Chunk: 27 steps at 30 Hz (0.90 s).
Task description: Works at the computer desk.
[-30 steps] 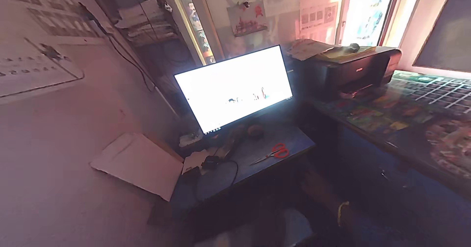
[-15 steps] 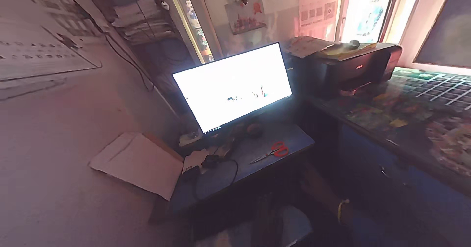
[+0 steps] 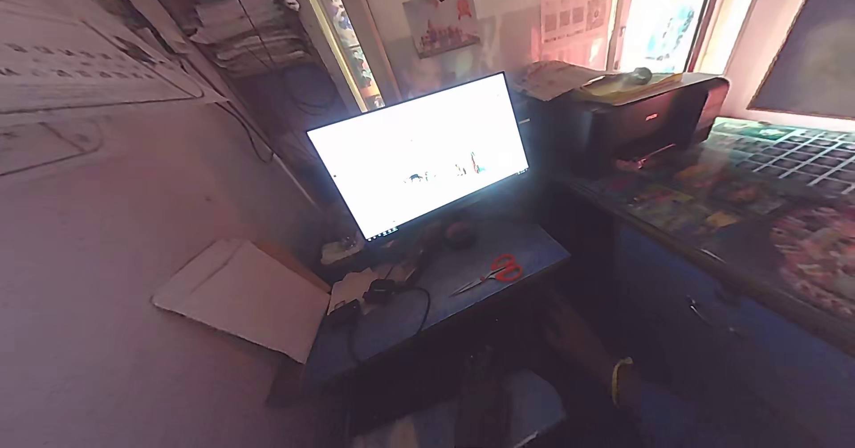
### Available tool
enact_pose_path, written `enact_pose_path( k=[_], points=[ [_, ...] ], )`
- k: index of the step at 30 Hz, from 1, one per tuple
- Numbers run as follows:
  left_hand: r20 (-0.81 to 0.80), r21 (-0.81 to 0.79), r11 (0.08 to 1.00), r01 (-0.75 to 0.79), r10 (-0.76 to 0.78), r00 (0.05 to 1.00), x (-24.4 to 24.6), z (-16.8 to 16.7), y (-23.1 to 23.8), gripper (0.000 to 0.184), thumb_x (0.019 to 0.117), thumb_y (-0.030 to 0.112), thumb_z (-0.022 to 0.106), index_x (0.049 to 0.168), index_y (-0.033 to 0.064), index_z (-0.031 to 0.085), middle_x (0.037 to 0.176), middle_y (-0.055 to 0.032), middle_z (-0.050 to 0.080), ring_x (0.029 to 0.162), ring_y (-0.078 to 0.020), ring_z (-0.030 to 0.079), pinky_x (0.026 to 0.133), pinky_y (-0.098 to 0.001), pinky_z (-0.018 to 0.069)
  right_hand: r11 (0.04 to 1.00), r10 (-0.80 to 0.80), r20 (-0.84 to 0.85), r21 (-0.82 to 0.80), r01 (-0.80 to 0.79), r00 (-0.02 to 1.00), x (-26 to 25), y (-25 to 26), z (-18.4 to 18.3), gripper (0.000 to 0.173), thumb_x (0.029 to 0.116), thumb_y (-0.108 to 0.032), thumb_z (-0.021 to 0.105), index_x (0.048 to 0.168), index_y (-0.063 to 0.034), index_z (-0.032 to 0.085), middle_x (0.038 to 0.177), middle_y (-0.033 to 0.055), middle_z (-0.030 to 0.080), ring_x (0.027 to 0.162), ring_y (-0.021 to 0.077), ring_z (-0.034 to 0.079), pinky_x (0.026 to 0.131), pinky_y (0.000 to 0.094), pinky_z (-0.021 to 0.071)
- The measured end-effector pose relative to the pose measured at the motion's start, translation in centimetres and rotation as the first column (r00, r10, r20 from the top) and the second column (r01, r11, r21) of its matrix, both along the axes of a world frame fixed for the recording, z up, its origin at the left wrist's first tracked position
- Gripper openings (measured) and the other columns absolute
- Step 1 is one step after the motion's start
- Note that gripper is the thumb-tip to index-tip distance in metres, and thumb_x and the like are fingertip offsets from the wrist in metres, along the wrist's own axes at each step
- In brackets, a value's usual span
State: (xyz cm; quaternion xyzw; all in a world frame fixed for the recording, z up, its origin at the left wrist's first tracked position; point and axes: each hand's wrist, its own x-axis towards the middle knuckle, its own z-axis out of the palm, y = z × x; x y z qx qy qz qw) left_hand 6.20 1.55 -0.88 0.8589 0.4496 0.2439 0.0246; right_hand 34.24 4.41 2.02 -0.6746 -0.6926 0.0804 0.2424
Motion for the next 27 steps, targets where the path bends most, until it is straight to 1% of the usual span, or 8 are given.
enact_pose_path(
  k=[2, 4, 6, 10, 13, 17, 22, 27],
  points=[
    [-0.037, -0.115, 0.992, -0.052, 0.049, 0.998, 0.3, 1.4, -0.3, 0.040, 0.0998, 0.037, 0.056, 0.129, 0.0138, 0.071, 0.155, -0.0125, 0.050, 0.145, -0.0324, 0.044, 0.120, -0.0517, 0.0350, 1.000, -0.007, -0.010, -0.018, 0.007, 1.000, -0.1, 0.0, 0.1, 0.048, 0.1024, -0.040, 0.051, 0.146, -0.0193, 0.058, 0.156, 0.0112, 0.048, 0.144, 0.0267, 0.046, 0.118, 0.0441, 0.0408],
    [-0.068, -0.150, 0.985, -0.082, 0.072, 0.995, 0.4, 1.8, -0.4, 0.041, 0.0994, 0.037, 0.056, 0.126, 0.0096, 0.071, 0.155, -0.0143, 0.049, 0.145, -0.0341, 0.044, 0.120, -0.0528, 0.0337, 0.999, -0.011, -0.004, -0.039, 0.011, 1.000, -0.1, 0.0, 0.2, 0.049, 0.1027, -0.040, 0.050, 0.147, -0.0191, 0.056, 0.157, 0.0117, 0.047, 0.145, 0.0272, 0.045, 0.118, 0.0439, 0.0405],
    [-0.062, -0.101, 0.992, -0.081, 0.075, 0.995, 0.4, 1.3, -0.3, 0.041, 0.1003, 0.037, 0.055, 0.122, 0.0075, 0.072, 0.153, -0.0155, 0.051, 0.144, -0.0355, 0.046, 0.119, -0.0541, 0.0341, 0.999, -0.009, 0.010, -0.031, 0.009, 1.000, 0.0, 0.1, 0.2, 0.049, 0.1025, -0.038, 0.050, 0.147, -0.0182, 0.056, 0.156, 0.0120, 0.047, 0.144, 0.0271, 0.046, 0.117, 0.0429, 0.0413],
    [-0.026, -0.036, 0.997, -0.062, 0.061, 0.998, 0.1, 0.6, -0.1, 0.041, 0.1009, 0.038, 0.053, 0.119, 0.0075, 0.073, 0.151, -0.0159, 0.054, 0.143, -0.0359, 0.047, 0.119, -0.0554, 0.0349, 1.000, -0.006, 0.017, -0.017, 0.007, 1.000, 0.1, 0.2, 0.1, 0.049, 0.1023, -0.038, 0.050, 0.147, -0.0182, 0.056, 0.156, 0.0118, 0.048, 0.144, 0.0268, 0.047, 0.117, 0.0426, 0.0417],
    [-0.025, -0.037, 0.997, -0.064, 0.063, 0.998, 0.0, 0.2, -0.1, 0.044, 0.1015, 0.041, 0.052, 0.119, 0.0066, 0.073, 0.152, -0.0150, 0.053, 0.144, -0.0350, 0.046, 0.120, -0.0542, 0.0339, 1.000, -0.006, 0.015, -0.016, 0.007, 1.000, 0.1, 0.1, 0.1, 0.049, 0.1023, -0.039, 0.050, 0.147, -0.0187, 0.056, 0.156, 0.0112, 0.048, 0.144, 0.0266, 0.047, 0.117, 0.0427, 0.0416],
    [-0.026, -0.049, 0.996, -0.069, 0.067, 0.997, 0.0, 0.4, -0.2, 0.046, 0.1017, 0.041, 0.052, 0.116, 0.0030, 0.073, 0.153, -0.0150, 0.052, 0.144, -0.0342, 0.046, 0.120, -0.0531, 0.0340, 1.000, -0.003, 0.003, -0.028, 0.003, 1.000, 0.0, 0.1, 0.2, 0.050, 0.1024, -0.039, 0.050, 0.147, -0.0189, 0.056, 0.156, 0.0114, 0.048, 0.144, 0.0267, 0.047, 0.117, 0.0428, 0.0417],
    [-0.026, -0.040, 0.997, -0.065, 0.064, 0.998, -0.1, -0.1, -0.1, 0.047, 0.1017, 0.042, 0.052, 0.115, 0.0026, 0.073, 0.152, -0.0153, 0.053, 0.144, -0.0341, 0.047, 0.120, -0.0529, 0.0347, 1.000, -0.011, -0.001, -0.014, 0.011, 1.000, 0.0, 0.0, 0.0, 0.048, 0.1022, -0.039, 0.051, 0.147, -0.0207, 0.057, 0.154, 0.0103, 0.050, 0.143, 0.0264, 0.048, 0.117, 0.0430, 0.0422],
    [-0.012, -0.015, 0.998, -0.056, 0.055, 0.998, -0.2, -0.6, 0.0, 0.049, 0.1021, 0.043, 0.050, 0.116, 0.0024, 0.072, 0.152, -0.0150, 0.053, 0.144, -0.0343, 0.047, 0.120, -0.0526, 0.0354, 1.000, -0.009, 0.005, -0.026, 0.009, 1.000, 0.0, 0.0, -0.1, 0.050, 0.1023, -0.040, 0.050, 0.148, -0.0203, 0.056, 0.155, 0.0121, 0.049, 0.143, 0.0273, 0.047, 0.117, 0.0434, 0.0419]
  ],
)
